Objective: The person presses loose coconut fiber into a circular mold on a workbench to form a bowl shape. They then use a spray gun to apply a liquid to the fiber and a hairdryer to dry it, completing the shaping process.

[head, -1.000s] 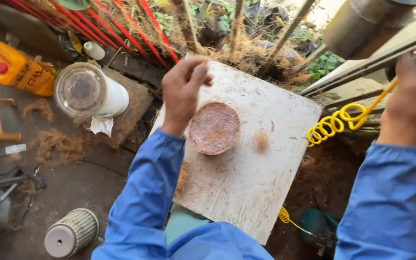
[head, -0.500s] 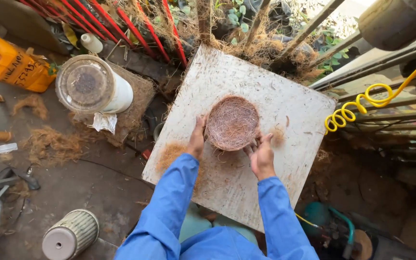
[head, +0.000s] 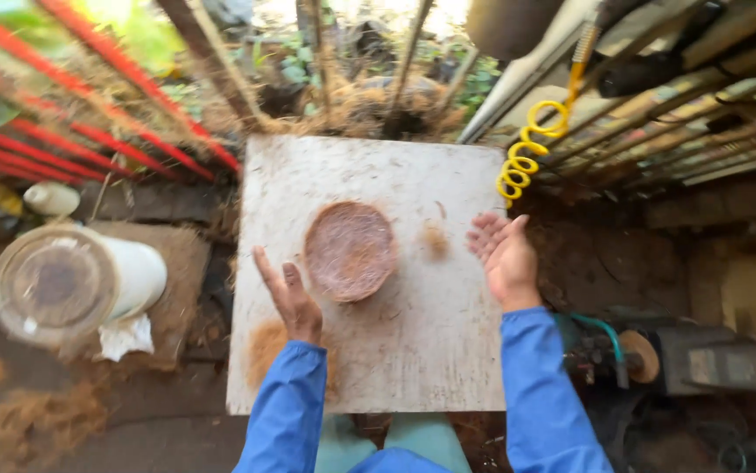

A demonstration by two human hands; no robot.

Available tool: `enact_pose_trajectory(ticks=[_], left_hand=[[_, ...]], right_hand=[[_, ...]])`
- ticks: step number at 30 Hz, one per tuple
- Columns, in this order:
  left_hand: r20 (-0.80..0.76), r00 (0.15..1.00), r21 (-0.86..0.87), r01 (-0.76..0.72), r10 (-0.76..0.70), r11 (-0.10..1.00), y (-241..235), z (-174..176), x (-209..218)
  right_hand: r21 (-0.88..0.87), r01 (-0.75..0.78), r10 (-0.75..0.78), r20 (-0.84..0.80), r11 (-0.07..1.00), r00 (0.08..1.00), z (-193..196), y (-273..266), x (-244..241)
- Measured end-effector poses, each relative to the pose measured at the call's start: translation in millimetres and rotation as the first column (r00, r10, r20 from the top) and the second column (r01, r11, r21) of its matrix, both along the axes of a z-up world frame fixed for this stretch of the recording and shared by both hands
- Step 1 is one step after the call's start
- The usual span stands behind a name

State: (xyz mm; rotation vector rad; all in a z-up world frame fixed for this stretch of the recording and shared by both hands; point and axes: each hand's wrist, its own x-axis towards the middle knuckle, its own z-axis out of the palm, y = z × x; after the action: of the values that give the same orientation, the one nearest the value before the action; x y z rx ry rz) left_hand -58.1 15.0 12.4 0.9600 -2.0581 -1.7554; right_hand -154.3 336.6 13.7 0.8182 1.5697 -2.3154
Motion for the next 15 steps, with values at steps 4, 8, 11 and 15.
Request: enact_pose_trajectory(ticks=[4, 8, 11, 15], left_hand=[[-0.360, 0.931, -0.016, 0.059, -0.060, 0.998, 55, 67, -40], [-0.397, 0.844, -0.060, 0.368, -0.361, 0.928, 134, 89, -91], [-0.368, 0.795, -0.079, 0.489, -0.482, 0.868, 205, 116, -144], [-0.292, 0.680, -0.404, 0.549, -0.672, 0.731, 283, 158, -223]], right_hand=[[-0.158, 0.251, -0.273, -0.137, 0.955, 0.952, 55, 79, -56], [-0.412, 0.389, -0.492, -0.178, 0.824, 0.852, 81, 153, -138], [-0.577, 0.410, -0.586, -0.153, 0.707, 0.796, 87, 189, -209], [-0.716, 0.434, -0.645, -0.031, 0.548, 0.764, 71, 224, -274]])
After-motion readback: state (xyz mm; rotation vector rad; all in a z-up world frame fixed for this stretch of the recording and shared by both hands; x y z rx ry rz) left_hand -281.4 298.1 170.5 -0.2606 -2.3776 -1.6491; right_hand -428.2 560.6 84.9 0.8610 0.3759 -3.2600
